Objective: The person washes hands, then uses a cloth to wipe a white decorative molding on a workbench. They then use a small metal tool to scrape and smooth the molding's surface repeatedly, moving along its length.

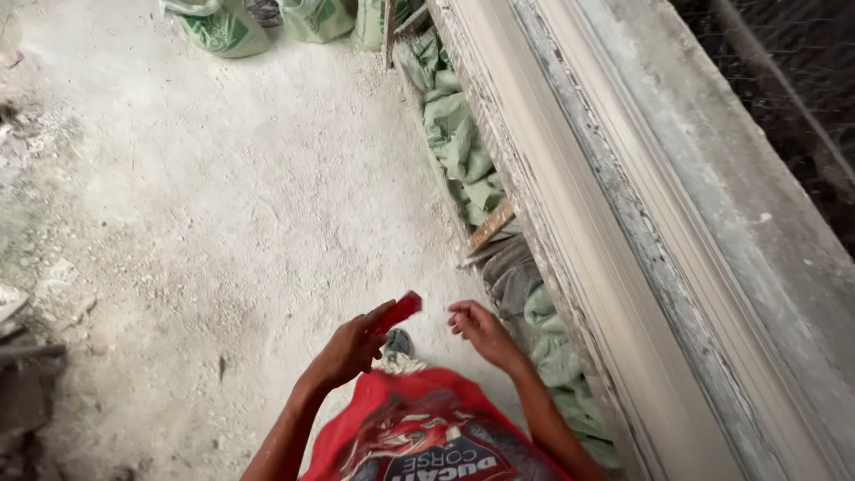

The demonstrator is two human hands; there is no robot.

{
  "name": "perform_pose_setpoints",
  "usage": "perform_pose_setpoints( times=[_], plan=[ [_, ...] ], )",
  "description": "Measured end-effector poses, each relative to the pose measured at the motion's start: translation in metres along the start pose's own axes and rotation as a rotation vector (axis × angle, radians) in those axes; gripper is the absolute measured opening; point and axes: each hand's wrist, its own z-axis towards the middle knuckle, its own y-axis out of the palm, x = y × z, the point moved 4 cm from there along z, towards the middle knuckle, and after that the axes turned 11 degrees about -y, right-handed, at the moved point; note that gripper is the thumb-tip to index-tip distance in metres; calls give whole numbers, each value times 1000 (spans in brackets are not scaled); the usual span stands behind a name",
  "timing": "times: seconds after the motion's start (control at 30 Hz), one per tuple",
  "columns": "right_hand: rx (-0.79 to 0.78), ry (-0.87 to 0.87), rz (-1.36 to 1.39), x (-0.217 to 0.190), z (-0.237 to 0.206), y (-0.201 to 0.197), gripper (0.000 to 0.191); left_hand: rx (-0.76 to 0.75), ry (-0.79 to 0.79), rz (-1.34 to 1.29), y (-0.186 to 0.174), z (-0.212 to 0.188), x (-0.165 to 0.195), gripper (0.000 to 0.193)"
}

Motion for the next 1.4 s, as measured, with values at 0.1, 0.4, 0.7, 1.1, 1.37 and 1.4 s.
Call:
perform_pose_setpoints(
  times=[0.1, 0.4, 0.7, 1.1, 1.37, 1.4],
  plan=[
    [8, 40, -63, -13, 125, -57, 33, 122, -45, 61, -82, 101, 69, 36],
    [-35, 67, -106, -51, 463, -156, 39, 29, 60, 66, -265, 393, 223, 37],
    [287, -54, -9, -123, 770, -241, 29, -228, 157, -111, -439, 707, 424, 32],
    [776, -46, -4, -180, 971, -480, 31, -372, 203, 161, -450, 985, 611, 42],
    [881, -110, 59, -205, 1101, -628, 38, -452, 103, 212, -434, 1148, 709, 37],
    [935, -129, 91, -205, 1113, -646, 40, -473, 79, 125, -432, 1171, 723, 37]
  ],
)
